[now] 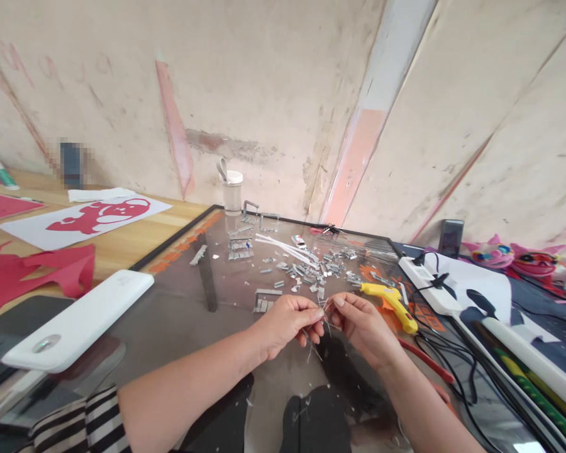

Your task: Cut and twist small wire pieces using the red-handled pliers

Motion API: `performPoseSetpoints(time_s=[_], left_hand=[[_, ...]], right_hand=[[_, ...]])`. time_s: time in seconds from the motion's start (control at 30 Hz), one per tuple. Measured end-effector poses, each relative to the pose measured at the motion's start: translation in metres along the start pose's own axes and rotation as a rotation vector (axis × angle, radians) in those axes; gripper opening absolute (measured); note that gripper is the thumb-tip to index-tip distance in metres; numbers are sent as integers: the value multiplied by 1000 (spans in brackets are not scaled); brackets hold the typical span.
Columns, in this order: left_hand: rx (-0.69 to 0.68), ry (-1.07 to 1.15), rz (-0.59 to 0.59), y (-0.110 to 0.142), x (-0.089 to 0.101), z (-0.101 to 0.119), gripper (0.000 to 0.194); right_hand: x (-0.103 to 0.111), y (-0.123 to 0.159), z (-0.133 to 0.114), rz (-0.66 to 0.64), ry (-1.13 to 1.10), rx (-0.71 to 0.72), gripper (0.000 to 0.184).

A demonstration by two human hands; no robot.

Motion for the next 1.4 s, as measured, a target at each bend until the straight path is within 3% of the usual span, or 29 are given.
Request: performPoseSetpoints(time_s=[0.2, 0.33, 0.43, 0.63, 1.0, 1.17, 1.4], left_hand=[[-33, 12, 79, 1, 6, 3, 27], [-35, 4, 81, 0, 7, 3, 29], [-31, -30, 46, -1, 6, 3, 30], [-1, -72, 13, -3, 7, 1, 28], [7, -62, 7, -3, 10, 1, 29], [-10, -62, 12, -2, 9, 4, 27], [-3, -54, 10, -2, 8, 3, 24]], right_hand=[[-8, 1, -4, -16, 286, -35, 23], [-5, 3, -8, 64, 432, -20, 21], [-3, 3, -8, 65, 396, -17, 21], [-7, 1, 0, -64, 232, -58, 25], [-7, 1, 6, -98, 97, -91, 28], [-7, 0, 9, -40, 62, -113, 25], [-3, -1, 8, 105, 126, -39, 23]])
Point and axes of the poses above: each hand's wrist, its own y-axis away from the middle knuckle, its own x-axis out of the back of the hand, z = x × y, the point moved 7 cm from there along -y, towards the middle knuckle, and after that the axes turned 15 degrees about -z, right-handed, at the moved point
